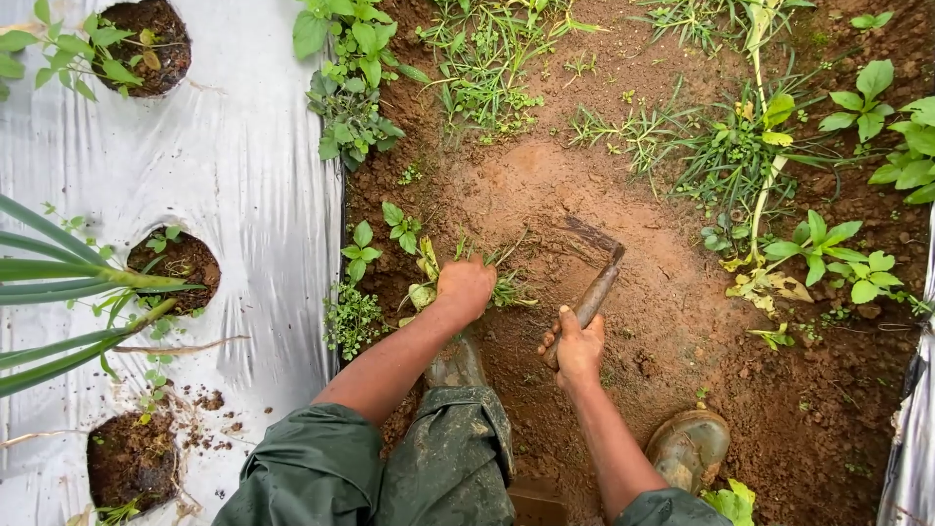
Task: Clearing weeds and soil from a garden bed using a hand hoe and manual pulling.
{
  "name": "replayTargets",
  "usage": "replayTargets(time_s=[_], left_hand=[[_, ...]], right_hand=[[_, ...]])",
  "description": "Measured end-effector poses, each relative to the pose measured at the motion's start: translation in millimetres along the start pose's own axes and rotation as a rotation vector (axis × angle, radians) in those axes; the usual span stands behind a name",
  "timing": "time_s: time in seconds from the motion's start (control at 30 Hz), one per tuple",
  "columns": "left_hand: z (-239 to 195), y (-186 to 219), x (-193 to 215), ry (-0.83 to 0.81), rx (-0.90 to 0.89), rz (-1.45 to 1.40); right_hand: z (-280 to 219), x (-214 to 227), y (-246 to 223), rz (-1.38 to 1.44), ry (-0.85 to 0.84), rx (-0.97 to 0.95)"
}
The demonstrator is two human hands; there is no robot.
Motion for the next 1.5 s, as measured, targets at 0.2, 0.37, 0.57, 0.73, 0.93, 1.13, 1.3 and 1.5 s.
replayTargets(time_s=[0.2, 0.37, 0.57, 0.73, 0.93, 1.13, 1.3, 1.5], left_hand=[[-1.4, -27.7, 30.6, -0.021, 0.112, 0.133], [-41.3, -20.4, 65.8, -0.007, 0.127, 0.058], [-75.3, -8.2, 49.1, 0.048, 0.032, 0.122], [-95.4, -9.2, 26.7, 0.085, 0.040, 0.125], [-123.5, -21.7, 19.8, 0.136, 0.042, -0.009], [-137.2, -21.1, -0.7, 0.218, 0.044, -0.063], [-146.5, -20.5, 0.5, 0.288, 0.031, -0.074], [-184.9, -34.6, 76.3, 0.297, 0.154, -0.050]], right_hand=[[9.8, -18.8, -17.6, -0.097, -0.001, 0.068], [43.1, -20.8, -36.2, -0.875, 0.305, 0.644], [52.7, -131.1, -37.1, -0.904, -0.232, 0.942], [53.4, -227.5, -14.8, -0.939, -0.623, 0.904], [102.3, -269.1, 39.9, -0.855, -0.759, 1.053], [138.2, -258.3, 76.4, -0.804, -0.700, 1.166], [44.6, -278.7, 21.3, -0.576, -0.795, 0.986], [-18.9, -282.2, -20.1, -0.588, -0.853, 0.757]])
Point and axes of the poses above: each hand's wrist, its own z-axis towards the middle knuckle, its own x-axis out of the back of the hand, y = z × x, the point moved 3 cm from there along z, towards the middle knuckle, and after that the axes turned 3 degrees about -x, right-handed, at the moved point
